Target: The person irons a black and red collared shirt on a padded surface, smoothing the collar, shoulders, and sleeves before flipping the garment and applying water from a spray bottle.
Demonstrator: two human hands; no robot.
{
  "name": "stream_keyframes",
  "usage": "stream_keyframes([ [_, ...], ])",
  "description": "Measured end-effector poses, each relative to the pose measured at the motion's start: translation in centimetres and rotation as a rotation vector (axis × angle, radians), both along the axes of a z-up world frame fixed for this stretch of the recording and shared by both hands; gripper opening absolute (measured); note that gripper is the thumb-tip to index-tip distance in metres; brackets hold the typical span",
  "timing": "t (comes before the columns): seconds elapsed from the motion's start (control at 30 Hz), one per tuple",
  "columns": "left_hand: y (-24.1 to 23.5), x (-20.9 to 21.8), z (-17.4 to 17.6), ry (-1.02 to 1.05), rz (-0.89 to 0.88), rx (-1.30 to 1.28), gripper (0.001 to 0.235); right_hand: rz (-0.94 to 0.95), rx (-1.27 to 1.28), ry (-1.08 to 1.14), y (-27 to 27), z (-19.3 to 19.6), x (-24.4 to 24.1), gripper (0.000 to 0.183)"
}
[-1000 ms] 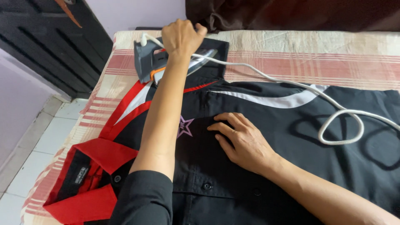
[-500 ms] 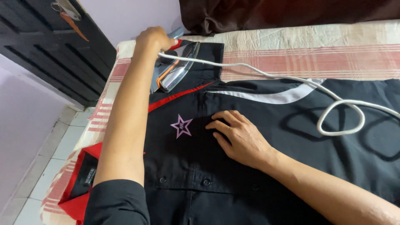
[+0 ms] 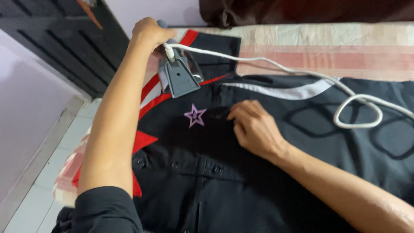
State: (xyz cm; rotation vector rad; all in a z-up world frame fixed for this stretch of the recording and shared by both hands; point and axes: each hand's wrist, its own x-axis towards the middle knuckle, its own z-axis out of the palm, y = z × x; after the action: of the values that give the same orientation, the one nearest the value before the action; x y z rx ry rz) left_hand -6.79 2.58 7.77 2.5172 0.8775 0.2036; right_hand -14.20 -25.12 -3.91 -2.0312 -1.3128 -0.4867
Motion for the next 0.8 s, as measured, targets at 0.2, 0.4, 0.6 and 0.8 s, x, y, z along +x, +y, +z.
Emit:
stream_keyframes([
  [0.2,-4.9,-7.6,0.0,0.026,-0.09,-0.256,0.029,-0.148,0.161,0.007,-0.9,0.5,-0.7,0.018],
  [0.4,-7.0,-12.0,-1.3,-0.072,-0.204,-0.549,0.03,-0.165,0.217,0.093,-1.0,1.4,0.4,0.009],
  [0.6,-5.6,-17.9,-2.2,-0.358,-0.411,-0.116,0.019,-0.162,-0.011,0.104,2.8,9.8,-2.5,0.021],
  [0.8,-6.6,-24.7,-7.2,-0.491,-0.427,0.267,0.011,-0.479,-0.661,0.301,10.2,10.4,-3.2,0.06],
])
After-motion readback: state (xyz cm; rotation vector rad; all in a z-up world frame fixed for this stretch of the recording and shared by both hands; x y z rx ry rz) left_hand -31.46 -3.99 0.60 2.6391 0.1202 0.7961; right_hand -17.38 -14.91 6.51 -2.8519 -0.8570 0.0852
